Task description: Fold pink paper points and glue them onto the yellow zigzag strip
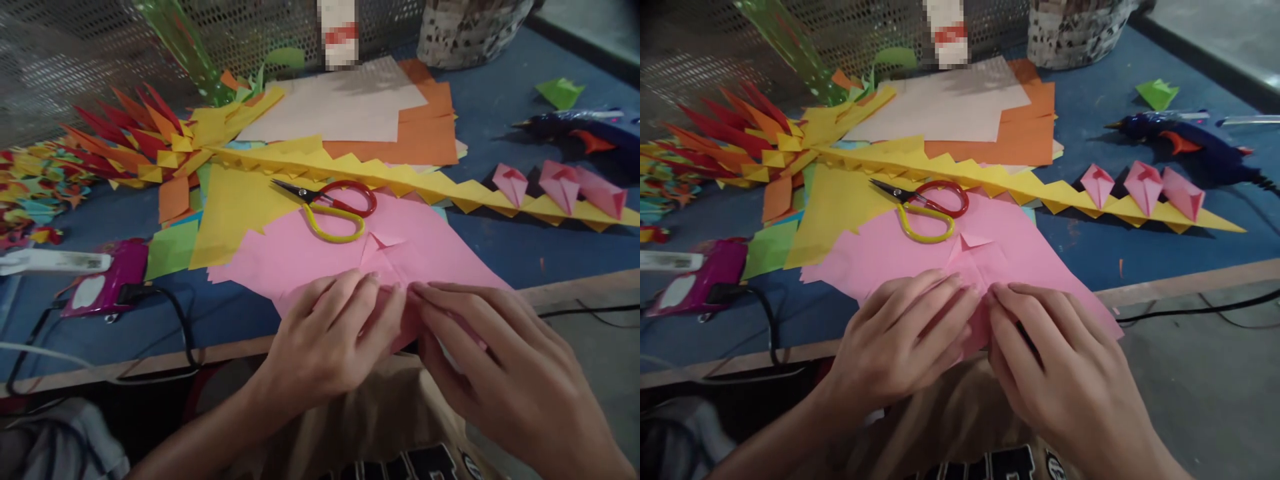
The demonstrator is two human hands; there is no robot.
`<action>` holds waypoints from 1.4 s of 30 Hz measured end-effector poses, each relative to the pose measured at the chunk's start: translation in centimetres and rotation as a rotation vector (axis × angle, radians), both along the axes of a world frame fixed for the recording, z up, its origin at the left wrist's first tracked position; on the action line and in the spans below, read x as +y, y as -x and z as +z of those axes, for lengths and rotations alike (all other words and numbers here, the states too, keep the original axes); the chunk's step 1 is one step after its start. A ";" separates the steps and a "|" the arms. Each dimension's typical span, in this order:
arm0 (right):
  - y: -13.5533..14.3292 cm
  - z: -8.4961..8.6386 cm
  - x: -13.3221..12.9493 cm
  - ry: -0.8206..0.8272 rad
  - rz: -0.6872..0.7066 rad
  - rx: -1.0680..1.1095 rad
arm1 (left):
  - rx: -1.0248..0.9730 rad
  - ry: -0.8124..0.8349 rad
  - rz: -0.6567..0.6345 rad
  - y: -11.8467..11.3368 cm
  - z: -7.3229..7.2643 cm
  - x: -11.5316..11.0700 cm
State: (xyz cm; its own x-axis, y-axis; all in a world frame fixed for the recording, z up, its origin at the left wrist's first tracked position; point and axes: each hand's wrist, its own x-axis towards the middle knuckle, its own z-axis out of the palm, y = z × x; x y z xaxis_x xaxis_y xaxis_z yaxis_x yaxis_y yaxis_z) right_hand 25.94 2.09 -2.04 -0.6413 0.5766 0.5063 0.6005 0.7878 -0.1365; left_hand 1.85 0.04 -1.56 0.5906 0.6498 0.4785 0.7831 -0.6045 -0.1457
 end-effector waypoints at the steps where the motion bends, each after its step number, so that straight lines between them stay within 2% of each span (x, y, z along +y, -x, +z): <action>1: 0.1 0.2 -0.3 0.015 0.002 0.022 | -0.026 0.025 0.016 -0.1 0.0 0.0; 4: -0.2 0.7 -0.4 0.071 0.041 0.086 | -0.065 0.134 0.001 0.2 0.5 0.3; 9: -1.2 0.9 2.1 0.017 0.075 0.097 | 0.001 0.287 -0.074 1.7 2.2 1.5; 12: -1.3 0.5 3.4 0.059 0.143 0.031 | 0.060 0.247 -0.115 2.2 2.7 2.0; 16: -0.9 -0.1 3.7 0.123 0.181 0.050 | 0.043 0.131 -0.139 2.4 2.3 1.9; 21: -0.2 0.0 3.1 0.120 0.168 0.080 | -0.061 0.200 -0.147 2.2 1.8 1.4; 24: 0.5 0.5 2.9 0.103 0.165 0.096 | -0.125 0.270 -0.098 2.0 1.6 1.2; 27: 1.1 0.7 2.8 0.089 0.179 0.113 | -0.207 0.406 -0.002 1.5 1.6 1.2; 31: 1.1 0.1 2.7 0.026 0.181 0.096 | -0.316 0.527 0.110 0.7 1.9 1.4; 36: -0.4 -1.2 2.4 -0.019 0.249 0.013 | -0.352 0.560 0.169 0.2 1.9 1.6; 42: -0.5 -1.1 2.7 -0.030 0.253 -0.008 | -0.375 0.505 0.197 0.2 1.3 1.6</action>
State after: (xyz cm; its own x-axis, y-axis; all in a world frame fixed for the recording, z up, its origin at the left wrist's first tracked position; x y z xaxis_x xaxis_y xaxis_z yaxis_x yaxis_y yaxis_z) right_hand 26.45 4.83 -3.16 -0.7675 0.3818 0.5149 0.3847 0.9169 -0.1065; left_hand 1.70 1.60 -0.27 0.2904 0.9270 0.2372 0.8283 -0.3677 0.4227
